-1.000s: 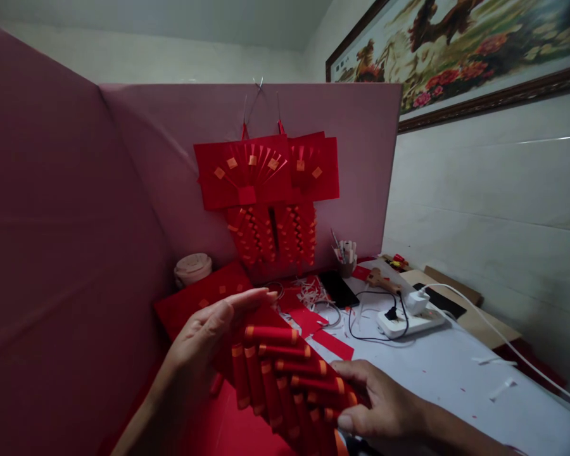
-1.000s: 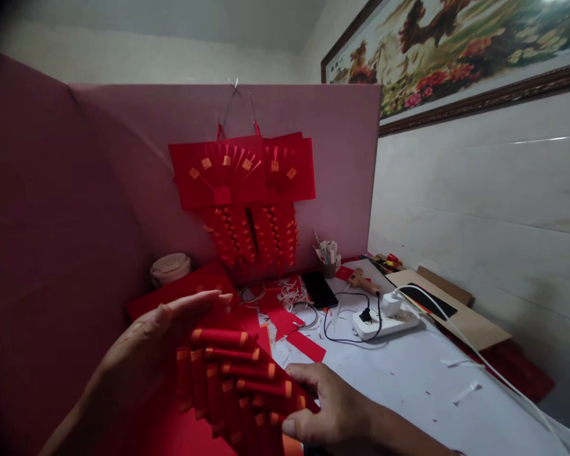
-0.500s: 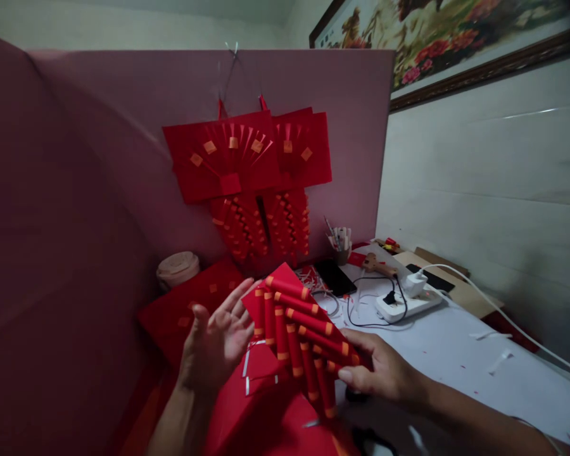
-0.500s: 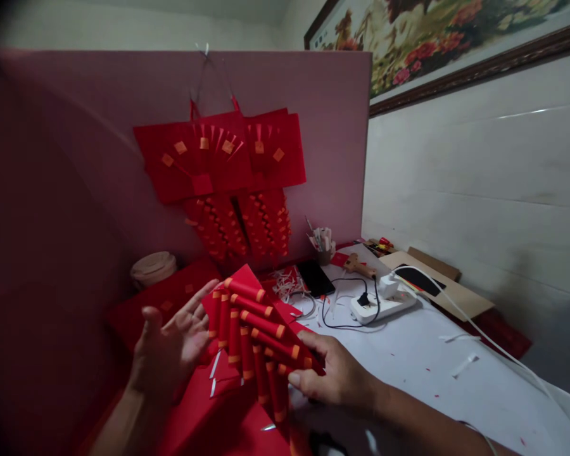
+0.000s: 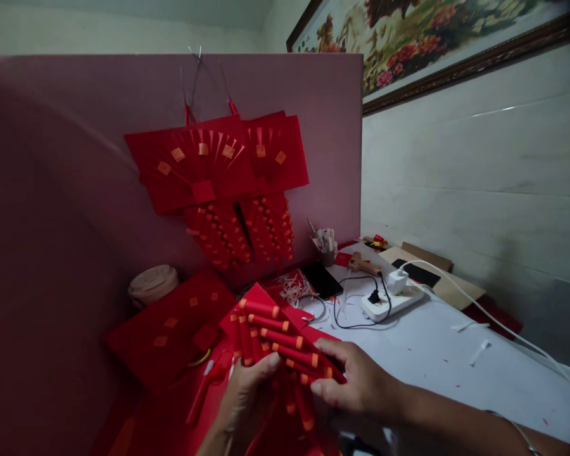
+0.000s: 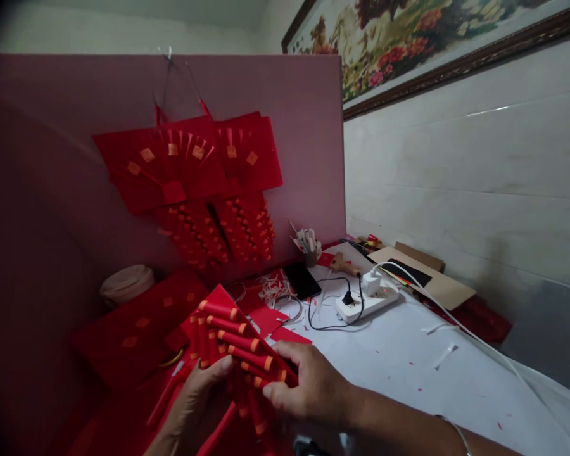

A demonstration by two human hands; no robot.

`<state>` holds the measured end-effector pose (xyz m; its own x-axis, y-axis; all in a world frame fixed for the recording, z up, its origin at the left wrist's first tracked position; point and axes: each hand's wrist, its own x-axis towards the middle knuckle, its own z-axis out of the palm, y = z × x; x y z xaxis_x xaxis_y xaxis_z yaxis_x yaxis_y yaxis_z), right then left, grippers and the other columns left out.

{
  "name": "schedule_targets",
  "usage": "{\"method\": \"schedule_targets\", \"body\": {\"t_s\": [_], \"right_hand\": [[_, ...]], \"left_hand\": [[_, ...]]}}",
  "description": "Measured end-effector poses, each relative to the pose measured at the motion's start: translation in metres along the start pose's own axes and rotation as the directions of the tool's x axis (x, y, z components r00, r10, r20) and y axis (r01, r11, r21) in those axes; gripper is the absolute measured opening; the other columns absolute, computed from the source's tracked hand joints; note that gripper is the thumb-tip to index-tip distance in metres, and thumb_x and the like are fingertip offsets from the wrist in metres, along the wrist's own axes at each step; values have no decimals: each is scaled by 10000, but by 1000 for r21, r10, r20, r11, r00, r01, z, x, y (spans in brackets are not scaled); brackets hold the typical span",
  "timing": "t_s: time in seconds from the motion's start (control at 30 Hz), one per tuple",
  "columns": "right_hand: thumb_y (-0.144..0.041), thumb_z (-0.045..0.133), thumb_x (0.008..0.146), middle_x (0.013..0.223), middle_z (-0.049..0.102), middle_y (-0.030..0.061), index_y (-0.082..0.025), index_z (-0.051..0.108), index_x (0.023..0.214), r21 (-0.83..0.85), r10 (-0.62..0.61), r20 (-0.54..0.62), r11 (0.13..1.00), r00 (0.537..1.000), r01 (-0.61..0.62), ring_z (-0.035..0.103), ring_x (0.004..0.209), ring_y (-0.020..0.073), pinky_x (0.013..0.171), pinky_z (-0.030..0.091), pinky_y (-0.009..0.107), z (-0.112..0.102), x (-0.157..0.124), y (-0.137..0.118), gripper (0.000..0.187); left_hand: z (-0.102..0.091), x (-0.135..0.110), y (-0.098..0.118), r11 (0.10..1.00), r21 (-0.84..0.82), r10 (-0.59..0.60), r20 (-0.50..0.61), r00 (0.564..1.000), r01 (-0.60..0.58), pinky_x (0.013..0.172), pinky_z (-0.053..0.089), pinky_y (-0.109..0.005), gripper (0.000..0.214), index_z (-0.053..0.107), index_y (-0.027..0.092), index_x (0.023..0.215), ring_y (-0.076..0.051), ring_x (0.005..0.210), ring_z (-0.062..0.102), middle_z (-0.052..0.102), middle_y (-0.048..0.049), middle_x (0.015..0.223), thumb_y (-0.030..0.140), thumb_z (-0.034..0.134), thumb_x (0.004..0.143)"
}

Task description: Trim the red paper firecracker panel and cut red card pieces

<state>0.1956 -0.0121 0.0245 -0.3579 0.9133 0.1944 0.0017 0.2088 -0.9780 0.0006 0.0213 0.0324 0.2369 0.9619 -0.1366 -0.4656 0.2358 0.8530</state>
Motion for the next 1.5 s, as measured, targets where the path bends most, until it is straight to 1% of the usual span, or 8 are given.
{"method": "schedule_targets", "body": {"t_s": [0.2,0.37,0.63,0.73,0.83,1.1,1.23,1.5], "right_hand": [[-257,711,779,891,720,47,-183,715,1065,-145,-10,-68,989,998,0,618,769,204,732,507,325,-2,2,-1,295],[-243,716,804,881,717,39,-192,705,1109,-213,-17,-91,977,996,-3,620,776,197,750,502,334,-4,1,-1,309],[-221,683,810,946,732,52,-180,707,1092,-239,-56,-136,971,989,22,626,815,191,748,475,308,-7,1,-4,287],[-256,696,806,873,716,32,-181,711,1048,-273,-40,-149,962,988,-2,596,748,173,695,456,294,-8,2,-3,254],[-292,700,812,768,675,1,-182,720,969,-299,-28,-170,954,985,-24,533,659,144,625,416,267,-9,2,-3,193],[-333,668,848,595,561,-39,-170,671,781,-285,-19,-242,957,970,-52,458,541,111,522,342,242,-10,3,-2,176],[-301,616,884,591,572,-37,-174,635,753,-220,-10,-233,975,972,-43,517,532,112,516,380,233,-11,4,0,184],[-317,523,921,660,604,-8,-184,577,752,-174,-36,-252,985,967,-9,562,535,112,529,451,230,-13,3,0,222]], "left_hand": [[-8,6,3,993,-115,-33,-103,994,21,556,588,-240,166,736,140,789,-152,567,685,749,-25,681,51,791,660],[-13,10,11,985,-172,-41,-196,980,7,627,611,-250,203,723,141,785,-155,617,711,773,-35,730,-41,688,704],[-11,13,7,982,-180,-87,-212,973,48,597,607,-235,218,710,140,795,-154,594,711,766,-33,709,-58,663,718],[-10,15,7,980,-185,-108,-219,970,67,679,629,-289,201,716,129,802,-188,649,733,775,-59,734,-47,661,721],[-10,17,9,978,-207,-66,-235,970,16,644,628,-284,223,717,141,802,-187,633,732,774,-52,720,-54,636,731],[-6,21,25,954,-296,-58,-338,939,-48,574,609,-244,280,692,165,787,-170,602,724,757,-25,673,-67,536,773],[-6,21,29,950,-300,-28,-360,933,-87,660,636,-291,266,687,166,828,-171,638,731,760,-17,706,-53,546,777],[-4,21,38,936,-332,-18,-386,922,-120,671,640,-289,262,680,161,809,-150,601,716,742,-15,668,-40,511,821]]}}
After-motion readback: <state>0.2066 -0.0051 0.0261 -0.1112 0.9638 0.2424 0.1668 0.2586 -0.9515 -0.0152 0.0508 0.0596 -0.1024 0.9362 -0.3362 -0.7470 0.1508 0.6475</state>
